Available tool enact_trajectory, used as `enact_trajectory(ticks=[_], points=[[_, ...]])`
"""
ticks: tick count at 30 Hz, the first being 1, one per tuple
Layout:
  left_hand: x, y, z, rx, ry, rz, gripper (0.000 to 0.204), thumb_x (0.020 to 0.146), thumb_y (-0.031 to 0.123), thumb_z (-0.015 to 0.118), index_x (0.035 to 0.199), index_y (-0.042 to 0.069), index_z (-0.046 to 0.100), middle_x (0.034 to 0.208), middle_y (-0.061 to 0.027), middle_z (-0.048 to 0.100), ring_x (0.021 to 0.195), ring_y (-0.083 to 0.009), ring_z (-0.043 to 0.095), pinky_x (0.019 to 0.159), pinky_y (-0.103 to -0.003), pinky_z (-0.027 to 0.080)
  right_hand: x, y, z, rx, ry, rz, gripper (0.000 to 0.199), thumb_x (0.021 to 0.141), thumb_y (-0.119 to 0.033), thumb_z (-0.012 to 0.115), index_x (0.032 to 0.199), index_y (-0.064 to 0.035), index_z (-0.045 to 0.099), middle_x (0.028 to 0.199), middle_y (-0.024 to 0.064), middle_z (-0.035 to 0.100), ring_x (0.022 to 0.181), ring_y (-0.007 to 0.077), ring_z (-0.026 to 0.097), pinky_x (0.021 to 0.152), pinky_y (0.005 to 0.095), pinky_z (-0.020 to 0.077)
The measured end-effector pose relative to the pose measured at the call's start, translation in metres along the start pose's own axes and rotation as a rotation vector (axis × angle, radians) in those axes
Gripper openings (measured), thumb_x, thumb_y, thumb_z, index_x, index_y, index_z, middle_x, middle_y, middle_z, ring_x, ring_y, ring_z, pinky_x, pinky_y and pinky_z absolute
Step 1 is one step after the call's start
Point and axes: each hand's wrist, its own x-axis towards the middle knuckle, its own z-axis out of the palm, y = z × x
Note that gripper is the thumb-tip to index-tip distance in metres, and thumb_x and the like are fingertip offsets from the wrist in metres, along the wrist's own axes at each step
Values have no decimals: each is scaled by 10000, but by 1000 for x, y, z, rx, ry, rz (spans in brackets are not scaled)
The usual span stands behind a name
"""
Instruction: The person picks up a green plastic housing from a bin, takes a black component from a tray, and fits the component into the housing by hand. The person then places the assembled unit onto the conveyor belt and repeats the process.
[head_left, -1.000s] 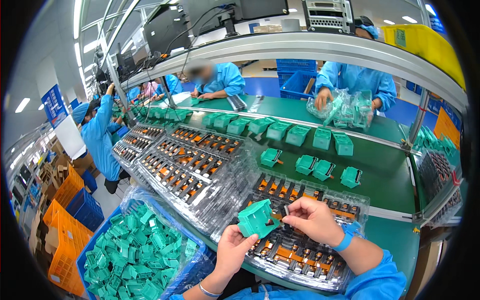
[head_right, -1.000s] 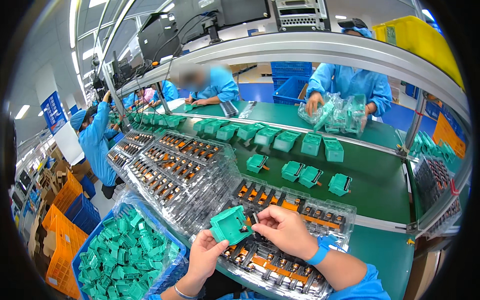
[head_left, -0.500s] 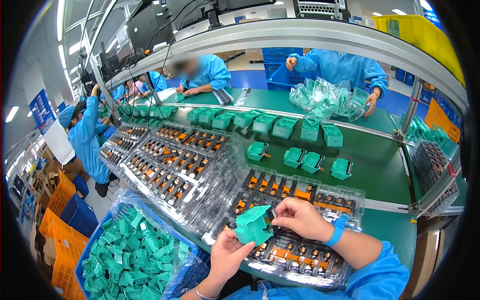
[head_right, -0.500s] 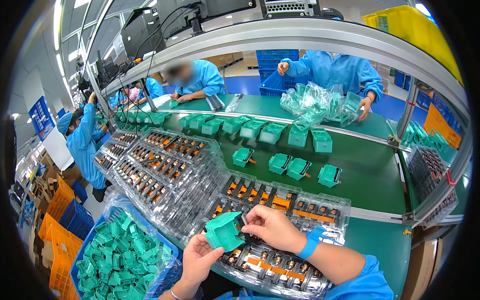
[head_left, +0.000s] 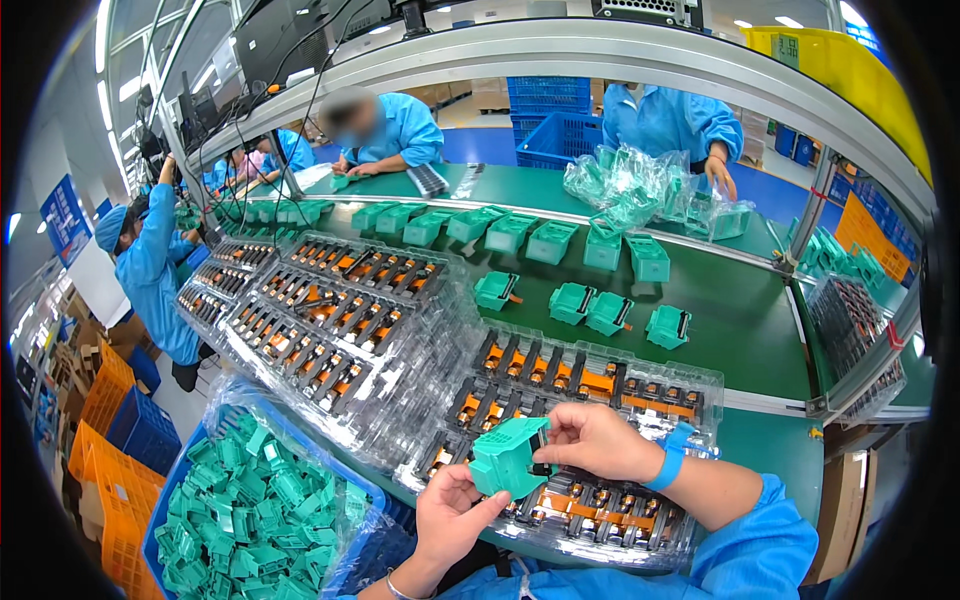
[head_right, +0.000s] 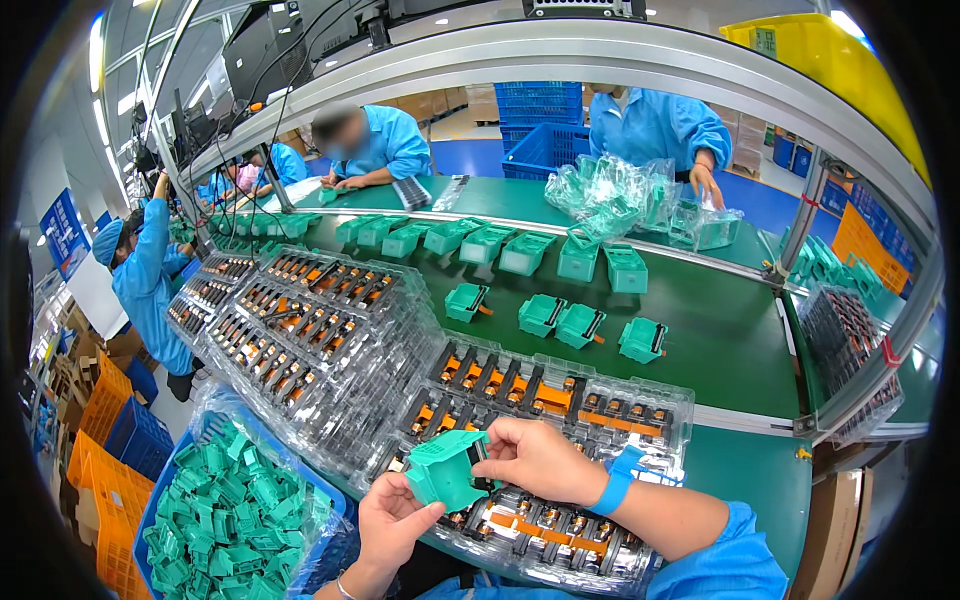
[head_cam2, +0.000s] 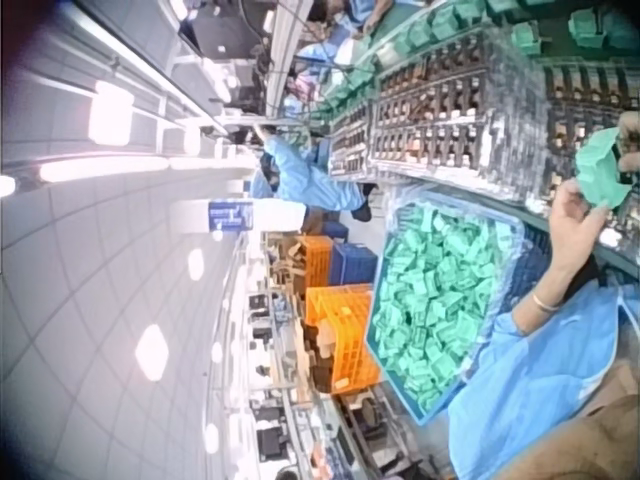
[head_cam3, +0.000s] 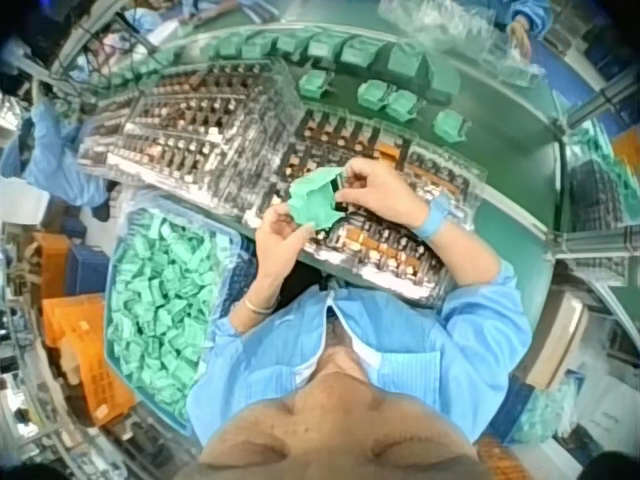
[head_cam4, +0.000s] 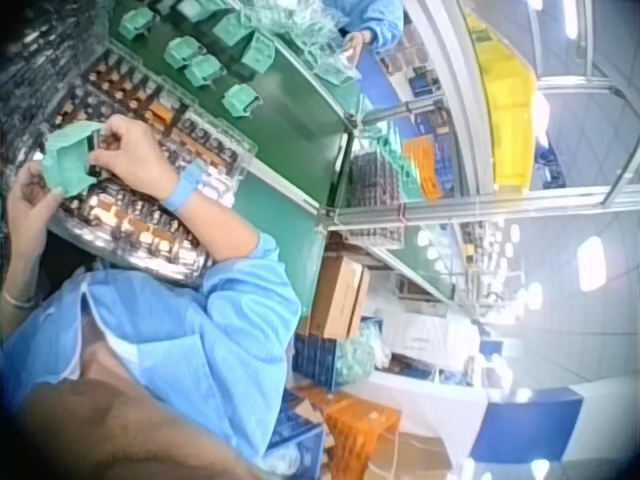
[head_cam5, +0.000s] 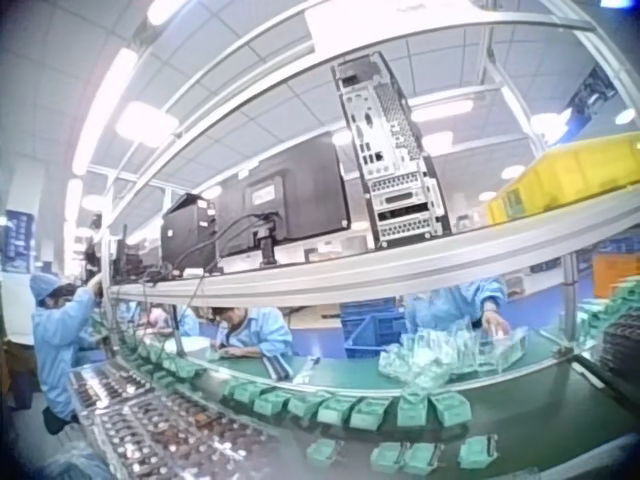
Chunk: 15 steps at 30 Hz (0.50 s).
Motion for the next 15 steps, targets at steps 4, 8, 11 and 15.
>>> enact_trajectory(ticks=[4, 8, 11, 15], points=[[0, 0, -2, -62, 8, -23, 301, 761, -105, 642, 1001, -30, 475, 1014, -128, 580, 954, -187, 591, 859, -326, 492, -3, -1, 4, 16, 23, 14, 200, 773, -63, 710, 841, -16, 529, 772, -12, 545, 726, 43, 530, 631, 197, 469], [-5, -6, -6, -19, -65, 39, 363, 757, -117, 635, 1050, -15, 448, 1100, -144, 543, 1043, -200, 552, 909, -357, 463, -9, 2, 13, -9, 155, -204, 223, 765, -126, 724, 813, -10, 539, 773, 47, 568, 695, 78, 541, 591, 235, 463], [-11, -8, -6, 17, -26, 150, 456, 751, -131, 623, 1123, 7, 400, 1203, -165, 481, 1148, -223, 484, 973, -392, 408, -12, -16, 8, -421, 193, -635, 212, 709, -67, 715, 863, -14, 578, 817, 69, 581, 724, 153, 581, 623, 272, 488], [-9, 0, -2, -45, -3, 212, 490, 752, -146, 595, 1167, 8, 383, 1239, -193, 456, 1184, -260, 463, 1001, -406, 381, -25, -44, -16, -949, 197, -1194, 199, 695, -80, 643, 881, -16, 610, 840, 81, 601, 756, 231, 597, 675, 361, 522]])
